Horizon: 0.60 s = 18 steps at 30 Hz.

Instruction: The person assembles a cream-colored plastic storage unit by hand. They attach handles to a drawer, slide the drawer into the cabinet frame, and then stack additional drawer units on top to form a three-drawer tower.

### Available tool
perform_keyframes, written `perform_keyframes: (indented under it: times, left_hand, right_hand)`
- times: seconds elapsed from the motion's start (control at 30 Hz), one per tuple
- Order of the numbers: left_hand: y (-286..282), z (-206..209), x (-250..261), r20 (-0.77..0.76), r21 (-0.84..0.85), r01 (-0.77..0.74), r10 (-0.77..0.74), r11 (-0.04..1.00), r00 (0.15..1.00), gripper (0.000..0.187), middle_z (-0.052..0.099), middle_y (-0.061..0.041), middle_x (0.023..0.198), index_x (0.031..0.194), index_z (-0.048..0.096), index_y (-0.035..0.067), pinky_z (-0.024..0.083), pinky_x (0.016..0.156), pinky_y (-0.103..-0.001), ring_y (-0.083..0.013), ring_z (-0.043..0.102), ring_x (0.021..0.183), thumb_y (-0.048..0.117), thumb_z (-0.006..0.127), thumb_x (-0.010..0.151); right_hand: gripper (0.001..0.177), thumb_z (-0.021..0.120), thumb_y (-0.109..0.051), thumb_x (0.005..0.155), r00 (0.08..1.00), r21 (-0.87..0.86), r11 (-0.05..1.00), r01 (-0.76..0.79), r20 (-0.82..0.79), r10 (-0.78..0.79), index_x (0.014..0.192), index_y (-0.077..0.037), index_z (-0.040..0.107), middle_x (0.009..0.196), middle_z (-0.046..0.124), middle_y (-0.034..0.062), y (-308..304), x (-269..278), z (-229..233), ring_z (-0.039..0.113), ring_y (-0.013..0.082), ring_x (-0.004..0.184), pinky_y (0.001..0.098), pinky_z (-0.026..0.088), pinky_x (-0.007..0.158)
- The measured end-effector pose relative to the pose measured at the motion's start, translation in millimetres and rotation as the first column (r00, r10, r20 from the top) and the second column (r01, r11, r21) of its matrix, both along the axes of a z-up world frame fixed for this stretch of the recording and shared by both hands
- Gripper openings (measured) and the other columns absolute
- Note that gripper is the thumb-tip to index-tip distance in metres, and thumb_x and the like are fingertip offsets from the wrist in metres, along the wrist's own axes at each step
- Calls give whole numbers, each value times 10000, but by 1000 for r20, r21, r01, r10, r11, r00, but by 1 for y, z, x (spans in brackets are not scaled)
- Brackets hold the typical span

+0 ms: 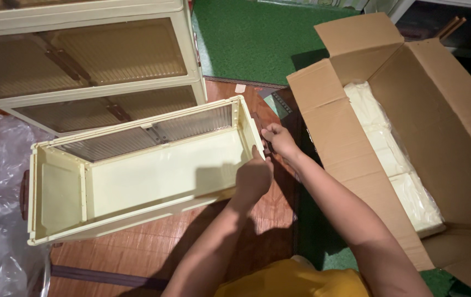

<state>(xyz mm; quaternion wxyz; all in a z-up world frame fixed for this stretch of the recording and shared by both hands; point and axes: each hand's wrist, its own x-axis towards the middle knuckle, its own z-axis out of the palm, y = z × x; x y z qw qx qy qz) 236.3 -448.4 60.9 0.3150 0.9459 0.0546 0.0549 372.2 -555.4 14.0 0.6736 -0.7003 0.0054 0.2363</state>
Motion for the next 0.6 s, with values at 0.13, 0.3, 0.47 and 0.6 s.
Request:
perform_keyframes:
  times: [0.13,0.3,0.47,0.6]
  left_hand:
    - [-1,3,1,-14,19,2,-1,1000,1000,655,703,-191,696,1413,384,-160,577,621,-474,-379,717,649,309,555,990]
    - [-2,2,1,20,13,-1,1,1000,1000,650,704,-182,695,1417,387,-158,577,619,-466,-372,717,643,305,548,989]
    - [-4,1,1,-38,66,35,-32,997,999,670,706,-188,715,1432,361,-185,578,629,-459,-367,723,663,313,525,1014]
    - [-2,0,1,-52,17,15,-14,1000,999,656,719,-195,759,1435,372,-161,566,651,-479,-382,719,686,317,503,1005]
  right_hand:
    - [205,600,-204,1035,1000,34,999,6,-23,-5,872,-83,569,701,624,22,0,1,-5,569,120,565,273,462,511]
    - [188,606,-184,1033,999,23,1000,-5,52,4,886,-75,564,731,615,19,1,-1,-17,563,105,612,285,471,542]
    - [213,629,-185,1068,973,-35,997,-63,222,70,907,-54,585,783,612,11,-1,-6,-17,548,79,671,257,475,569]
    - [201,575,-223,1035,997,-24,998,-64,-42,63,894,-80,588,685,600,21,-7,-6,-6,546,101,527,275,436,427]
